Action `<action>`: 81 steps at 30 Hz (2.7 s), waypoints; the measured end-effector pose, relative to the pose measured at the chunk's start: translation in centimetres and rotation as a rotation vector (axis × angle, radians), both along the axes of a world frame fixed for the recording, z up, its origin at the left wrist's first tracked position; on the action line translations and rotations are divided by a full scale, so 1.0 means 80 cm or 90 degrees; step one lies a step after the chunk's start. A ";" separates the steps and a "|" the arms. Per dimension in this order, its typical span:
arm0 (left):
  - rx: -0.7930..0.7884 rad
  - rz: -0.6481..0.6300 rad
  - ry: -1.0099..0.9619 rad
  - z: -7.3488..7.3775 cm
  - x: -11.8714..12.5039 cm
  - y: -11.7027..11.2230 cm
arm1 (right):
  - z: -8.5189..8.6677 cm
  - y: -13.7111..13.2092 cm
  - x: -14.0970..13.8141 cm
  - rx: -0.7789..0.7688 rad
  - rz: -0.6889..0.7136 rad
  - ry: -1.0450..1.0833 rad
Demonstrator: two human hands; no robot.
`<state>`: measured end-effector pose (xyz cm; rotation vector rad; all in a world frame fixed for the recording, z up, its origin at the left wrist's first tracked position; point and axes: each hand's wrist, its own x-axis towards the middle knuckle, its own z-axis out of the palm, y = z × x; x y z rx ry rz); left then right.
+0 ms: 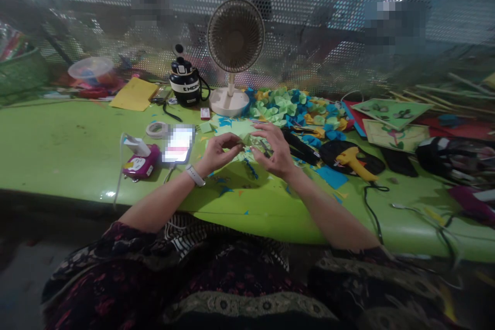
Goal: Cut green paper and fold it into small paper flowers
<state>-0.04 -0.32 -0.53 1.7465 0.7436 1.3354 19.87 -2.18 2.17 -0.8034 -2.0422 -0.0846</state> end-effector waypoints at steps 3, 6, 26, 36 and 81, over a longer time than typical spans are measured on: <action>-0.020 -0.006 -0.021 -0.002 0.001 0.000 | 0.001 0.003 0.001 0.020 -0.022 0.042; -0.033 -0.003 -0.054 -0.003 0.003 0.001 | 0.003 0.006 0.003 0.011 -0.049 0.061; -0.018 0.039 -0.006 -0.003 0.003 0.002 | -0.010 0.012 -0.001 -0.036 -0.034 0.026; 0.043 0.051 0.021 -0.011 0.005 0.009 | -0.013 0.016 -0.001 0.012 -0.041 0.023; -0.094 0.130 -0.113 -0.008 0.000 0.018 | 0.039 0.087 0.094 0.143 -0.290 0.108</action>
